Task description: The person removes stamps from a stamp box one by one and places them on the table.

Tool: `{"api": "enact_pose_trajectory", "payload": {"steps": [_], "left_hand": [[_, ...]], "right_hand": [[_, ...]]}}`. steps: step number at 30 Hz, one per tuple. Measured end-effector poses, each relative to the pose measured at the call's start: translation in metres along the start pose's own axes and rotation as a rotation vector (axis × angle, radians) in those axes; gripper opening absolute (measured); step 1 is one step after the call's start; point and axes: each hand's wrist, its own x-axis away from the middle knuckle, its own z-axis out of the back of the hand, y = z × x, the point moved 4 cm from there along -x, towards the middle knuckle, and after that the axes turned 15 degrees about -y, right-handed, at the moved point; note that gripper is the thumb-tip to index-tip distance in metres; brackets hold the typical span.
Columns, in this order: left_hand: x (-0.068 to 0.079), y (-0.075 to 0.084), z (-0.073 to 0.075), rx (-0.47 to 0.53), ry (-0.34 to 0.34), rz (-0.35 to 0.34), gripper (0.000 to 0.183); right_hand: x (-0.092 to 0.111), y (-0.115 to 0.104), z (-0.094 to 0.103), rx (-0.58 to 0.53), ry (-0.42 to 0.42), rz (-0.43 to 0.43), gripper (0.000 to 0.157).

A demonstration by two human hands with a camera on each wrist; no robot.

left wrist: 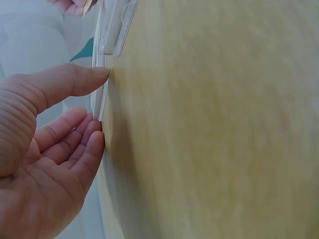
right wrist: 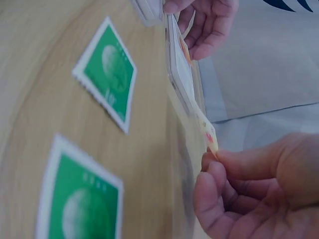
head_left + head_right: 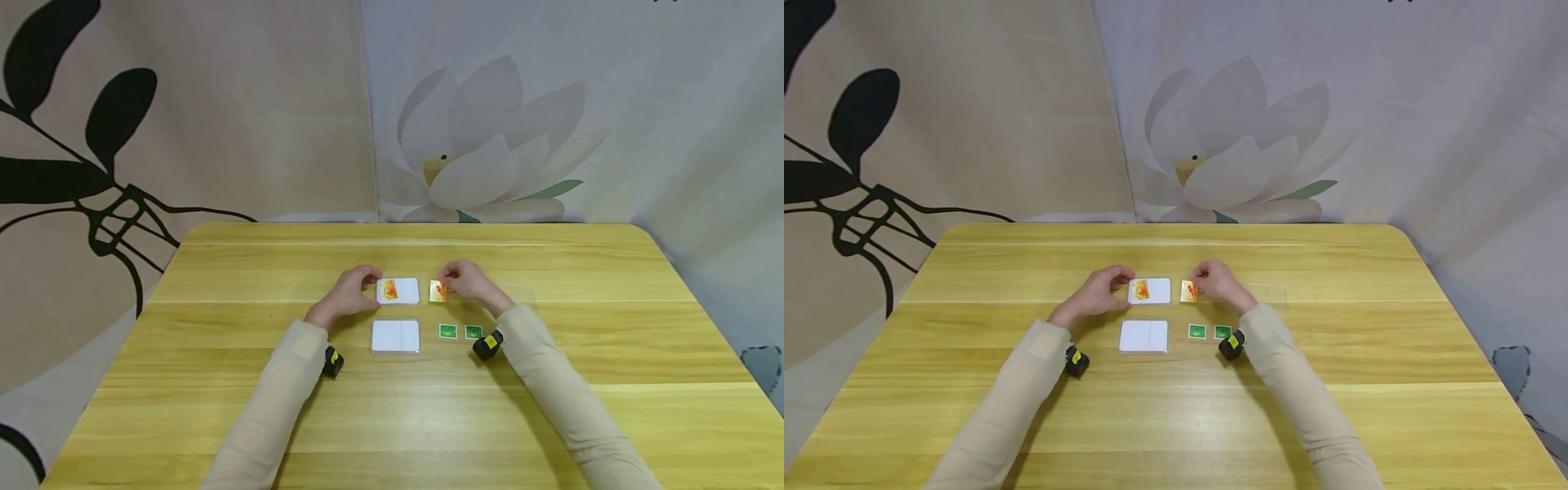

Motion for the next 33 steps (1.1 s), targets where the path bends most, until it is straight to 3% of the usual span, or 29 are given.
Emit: {"api": "enact_pose_trajectory", "payload": {"steps": [15, 28, 33], "left_hand": [[-0.001, -0.003, -0.001, -0.001, -0.007, -0.008, 0.057], [-0.001, -0.002, -0.001, -0.010, -0.003, -0.005, 0.056], [-0.001, -0.001, 0.000, -0.015, 0.001, -0.008, 0.056]], "right_hand": [[0.011, 0.012, 0.014, 0.069, 0.009, 0.002, 0.015], [0.015, 0.023, 0.025, 0.124, 0.013, -0.048, 0.015], [0.015, 0.023, 0.027, 0.166, 0.045, -0.029, 0.013]]}}
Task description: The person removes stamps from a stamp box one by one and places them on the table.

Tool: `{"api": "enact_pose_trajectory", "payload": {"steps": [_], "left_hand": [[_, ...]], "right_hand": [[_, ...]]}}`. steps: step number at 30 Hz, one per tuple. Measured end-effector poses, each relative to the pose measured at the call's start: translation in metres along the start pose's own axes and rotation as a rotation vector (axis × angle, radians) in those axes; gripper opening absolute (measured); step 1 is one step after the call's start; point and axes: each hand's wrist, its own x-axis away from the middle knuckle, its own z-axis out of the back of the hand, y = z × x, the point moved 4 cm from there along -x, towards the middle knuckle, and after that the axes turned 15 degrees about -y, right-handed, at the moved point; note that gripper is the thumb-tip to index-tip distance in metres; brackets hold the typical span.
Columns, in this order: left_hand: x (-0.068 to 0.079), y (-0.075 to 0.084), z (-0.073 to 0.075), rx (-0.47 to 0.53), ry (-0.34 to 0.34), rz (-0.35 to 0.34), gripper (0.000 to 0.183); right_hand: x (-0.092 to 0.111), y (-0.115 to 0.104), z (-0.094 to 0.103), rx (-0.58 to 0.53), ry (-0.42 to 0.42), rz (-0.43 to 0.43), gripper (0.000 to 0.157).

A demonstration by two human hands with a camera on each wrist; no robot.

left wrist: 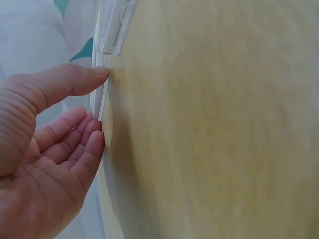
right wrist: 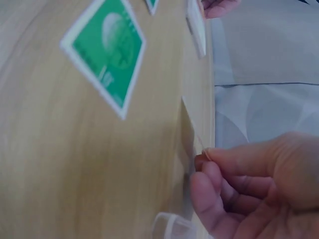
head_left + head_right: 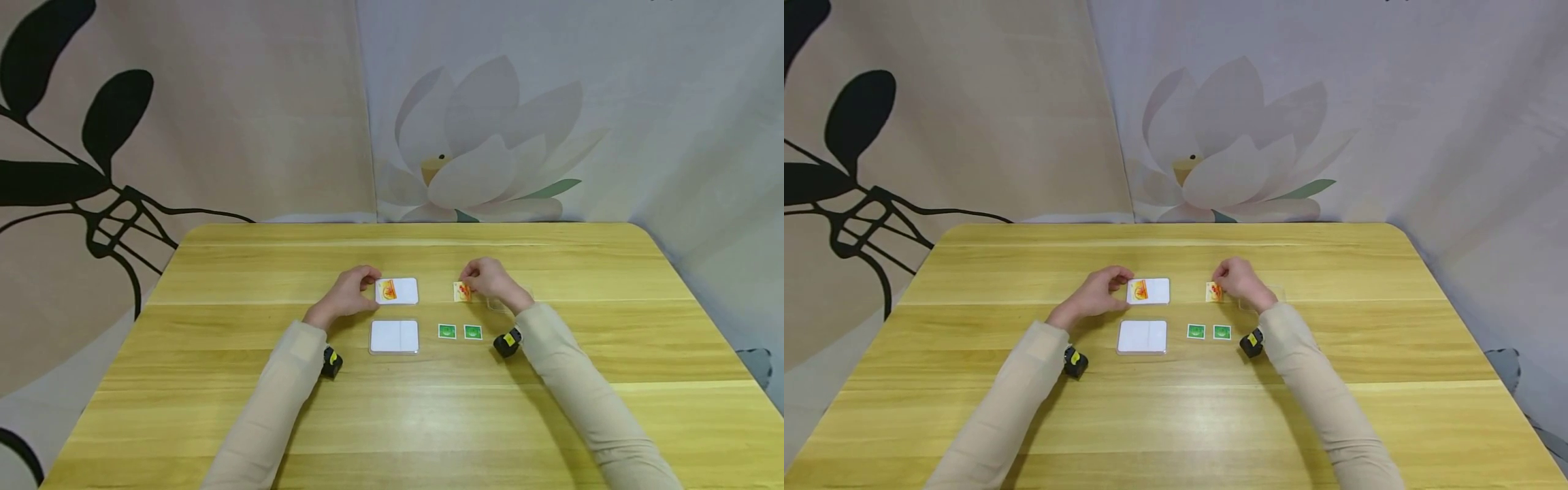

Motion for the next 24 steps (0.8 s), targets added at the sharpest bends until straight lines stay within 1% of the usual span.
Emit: {"api": "enact_pose_trajectory", "payload": {"steps": [7, 16, 20, 24], "left_hand": [[-0.0009, -0.0014, 0.0005, 0.004, 0.004, 0.003, 0.056], [-0.0019, -0.0031, 0.0005, 0.000, 0.009, 0.001, 0.056], [-0.0013, -0.0021, 0.0005, 0.002, 0.006, 0.002, 0.056], [-0.0010, -0.0024, 0.0006, -0.002, 0.009, 0.003, 0.055]], "right_hand": [[-0.0030, -0.0012, 0.0008, 0.094, 0.057, 0.032, 0.007], [-0.0052, -0.0051, 0.0010, 0.177, 0.077, 0.071, 0.004], [-0.0059, -0.0061, -0.0012, 0.187, 0.090, 0.065, 0.005], [-0.0044, -0.0076, -0.0020, 0.202, 0.102, 0.034, 0.005]]}}
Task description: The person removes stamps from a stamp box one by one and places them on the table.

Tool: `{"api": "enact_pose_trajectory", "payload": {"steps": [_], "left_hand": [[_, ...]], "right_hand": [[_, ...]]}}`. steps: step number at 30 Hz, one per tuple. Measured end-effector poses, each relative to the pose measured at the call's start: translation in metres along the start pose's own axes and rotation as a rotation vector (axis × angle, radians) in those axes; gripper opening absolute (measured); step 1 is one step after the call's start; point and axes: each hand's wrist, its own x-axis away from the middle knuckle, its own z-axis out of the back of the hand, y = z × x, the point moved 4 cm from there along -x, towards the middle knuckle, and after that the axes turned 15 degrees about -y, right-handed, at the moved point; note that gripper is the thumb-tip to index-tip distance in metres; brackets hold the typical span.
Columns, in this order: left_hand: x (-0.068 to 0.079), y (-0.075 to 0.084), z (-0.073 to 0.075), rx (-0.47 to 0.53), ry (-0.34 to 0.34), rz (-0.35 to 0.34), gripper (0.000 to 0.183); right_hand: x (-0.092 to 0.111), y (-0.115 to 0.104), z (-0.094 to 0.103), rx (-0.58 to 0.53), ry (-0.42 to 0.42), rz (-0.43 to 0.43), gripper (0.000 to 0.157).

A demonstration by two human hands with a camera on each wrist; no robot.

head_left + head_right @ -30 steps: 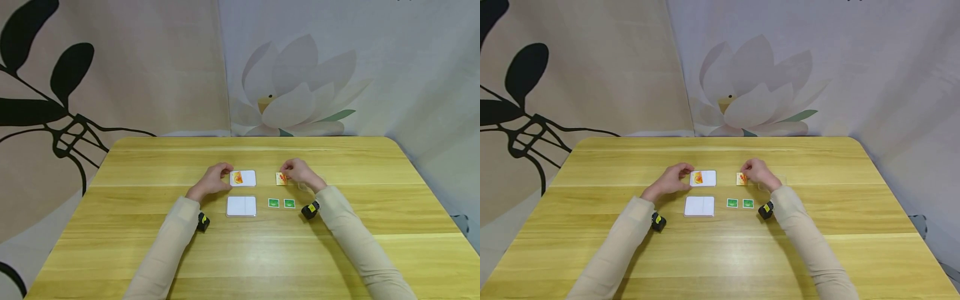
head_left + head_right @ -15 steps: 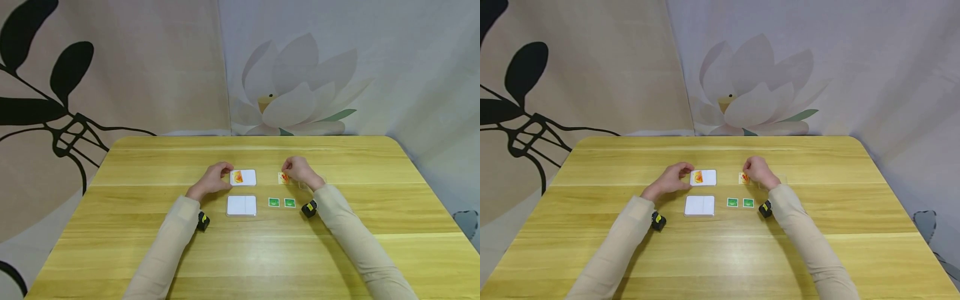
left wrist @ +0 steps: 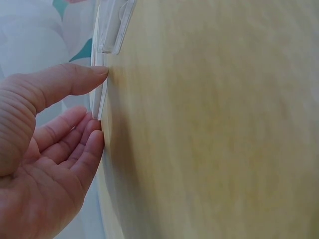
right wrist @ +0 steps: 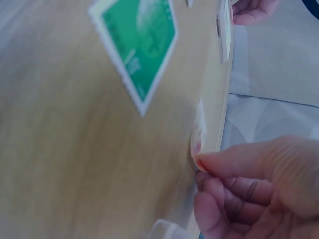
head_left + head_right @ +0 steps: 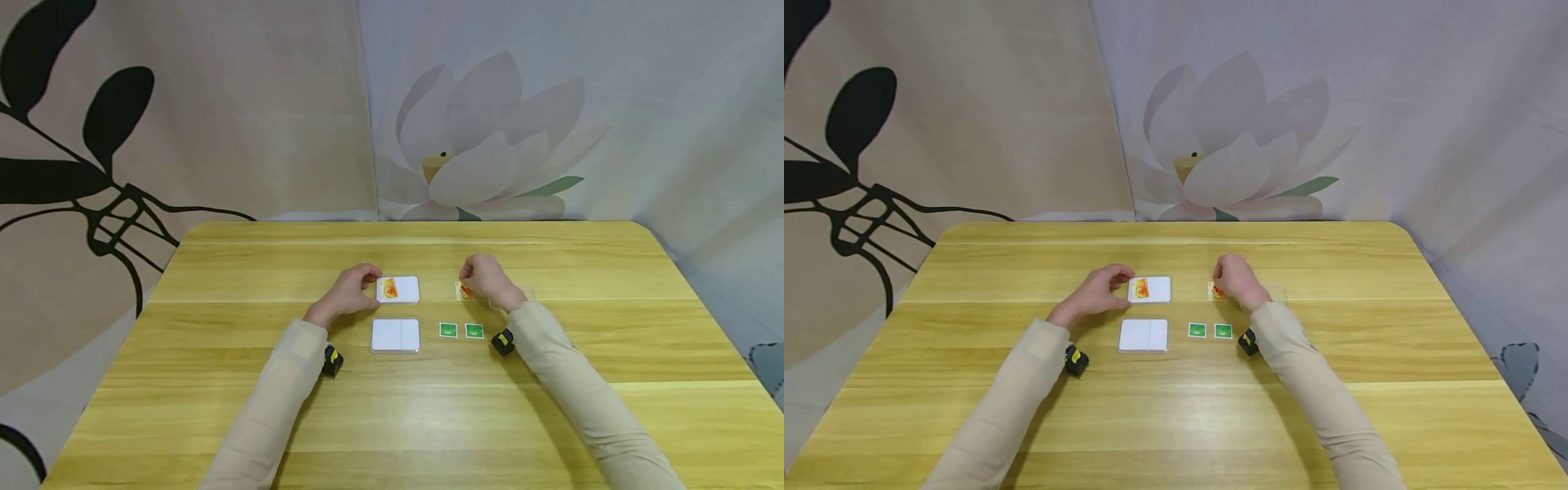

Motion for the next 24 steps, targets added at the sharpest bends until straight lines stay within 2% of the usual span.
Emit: {"api": "enact_pose_trajectory", "payload": {"steps": [6, 9, 16, 24], "left_hand": [[0.000, 0.000, 0.001, -0.002, 0.009, 0.000, 0.056], [0.000, 0.000, 0.000, 0.001, 0.004, 0.009, 0.056], [0.000, 0.000, -0.001, -0.002, 0.001, 0.011, 0.056], [0.000, 0.000, -0.001, -0.009, 0.003, 0.004, 0.057]], "right_hand": [[0.002, -0.001, 0.002, 0.045, 0.033, -0.031, 0.006], [0.002, -0.003, 0.002, 0.044, 0.044, -0.016, 0.005], [0.001, -0.019, 0.000, -0.008, 0.079, 0.083, 0.006], [-0.005, -0.040, -0.006, -0.068, 0.059, 0.126, 0.009]]}}
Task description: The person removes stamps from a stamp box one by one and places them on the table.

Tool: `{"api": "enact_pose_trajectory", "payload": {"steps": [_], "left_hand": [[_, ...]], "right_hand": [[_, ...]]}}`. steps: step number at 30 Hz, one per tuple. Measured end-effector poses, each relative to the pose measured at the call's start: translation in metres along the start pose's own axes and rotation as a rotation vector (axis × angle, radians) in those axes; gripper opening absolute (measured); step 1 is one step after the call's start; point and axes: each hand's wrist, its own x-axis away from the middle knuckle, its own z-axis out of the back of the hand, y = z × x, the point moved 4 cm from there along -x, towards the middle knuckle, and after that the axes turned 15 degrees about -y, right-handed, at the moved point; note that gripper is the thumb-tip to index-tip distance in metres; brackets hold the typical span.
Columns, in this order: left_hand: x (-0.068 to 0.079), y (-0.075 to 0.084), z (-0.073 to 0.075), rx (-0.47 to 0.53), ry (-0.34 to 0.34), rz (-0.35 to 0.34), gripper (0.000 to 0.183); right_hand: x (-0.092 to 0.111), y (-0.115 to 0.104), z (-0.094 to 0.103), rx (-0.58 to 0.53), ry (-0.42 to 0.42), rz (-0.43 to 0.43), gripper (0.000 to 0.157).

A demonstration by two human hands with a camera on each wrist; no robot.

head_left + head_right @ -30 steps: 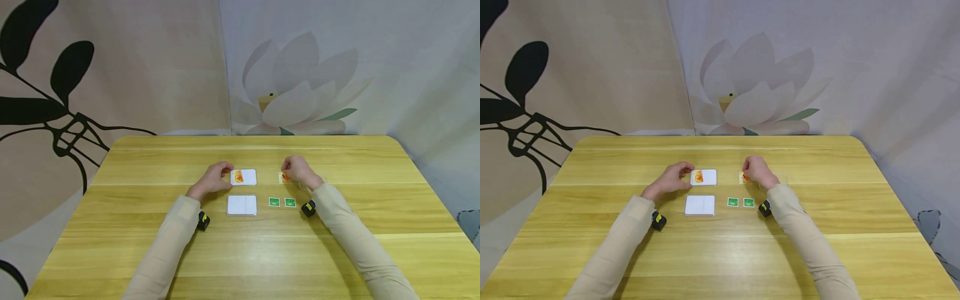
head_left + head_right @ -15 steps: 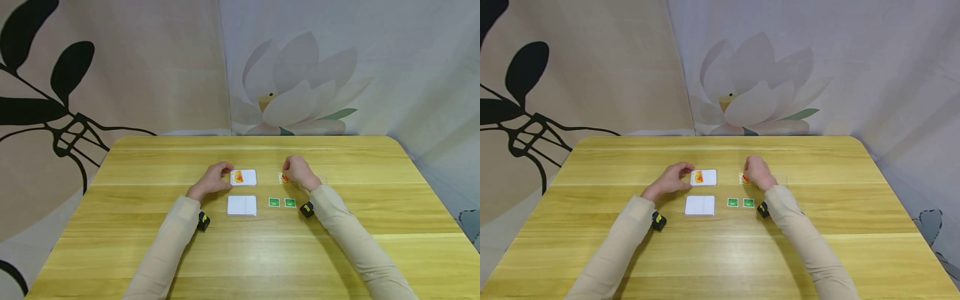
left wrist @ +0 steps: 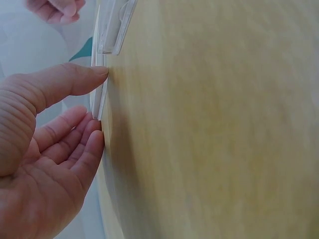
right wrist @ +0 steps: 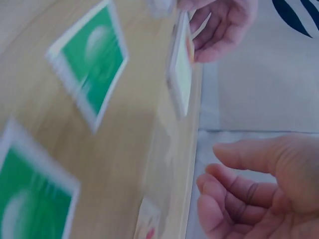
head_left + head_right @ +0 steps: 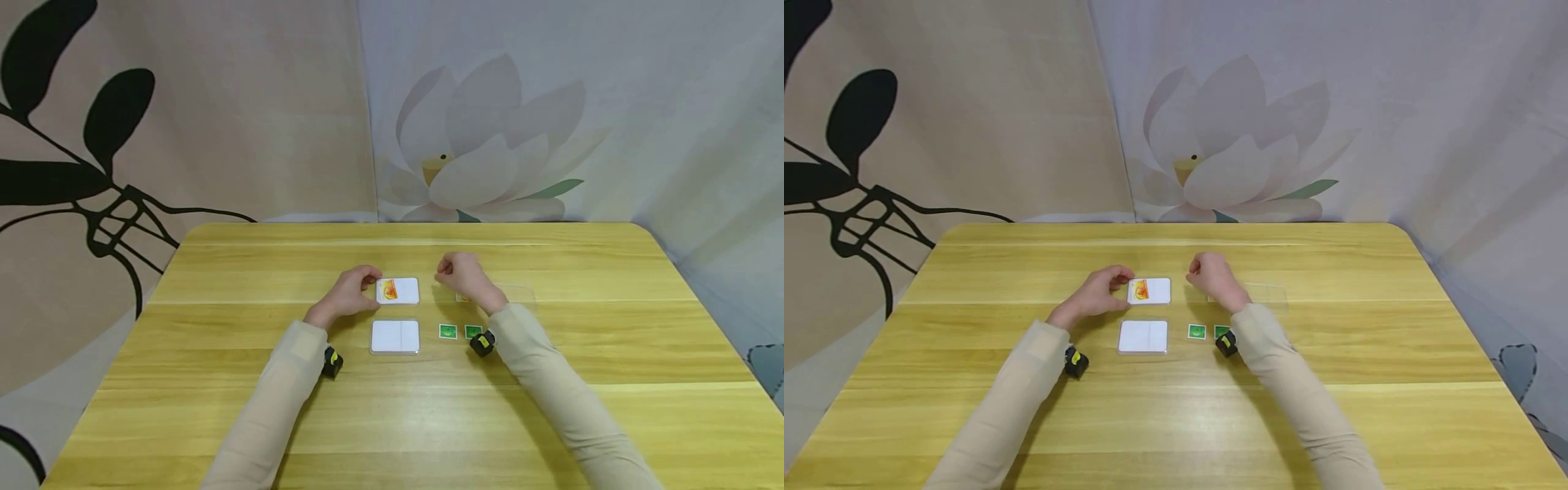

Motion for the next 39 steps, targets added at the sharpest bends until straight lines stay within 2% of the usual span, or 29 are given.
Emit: {"api": "enact_pose_trajectory", "payload": {"steps": [12, 23, 39], "left_hand": [[-0.001, 0.000, 0.000, 0.001, 0.009, -0.005, 0.057], [-0.001, -0.001, 0.001, 0.009, 0.008, -0.022, 0.056], [0.001, 0.003, 0.002, 0.002, 0.001, -0.035, 0.053]], "right_hand": [[-0.017, -0.027, -0.017, -0.040, -0.057, 0.017, 0.015], [-0.034, -0.044, -0.034, -0.057, -0.103, 0.033, 0.014], [-0.049, -0.054, -0.047, -0.041, -0.146, 0.005, 0.010]]}}
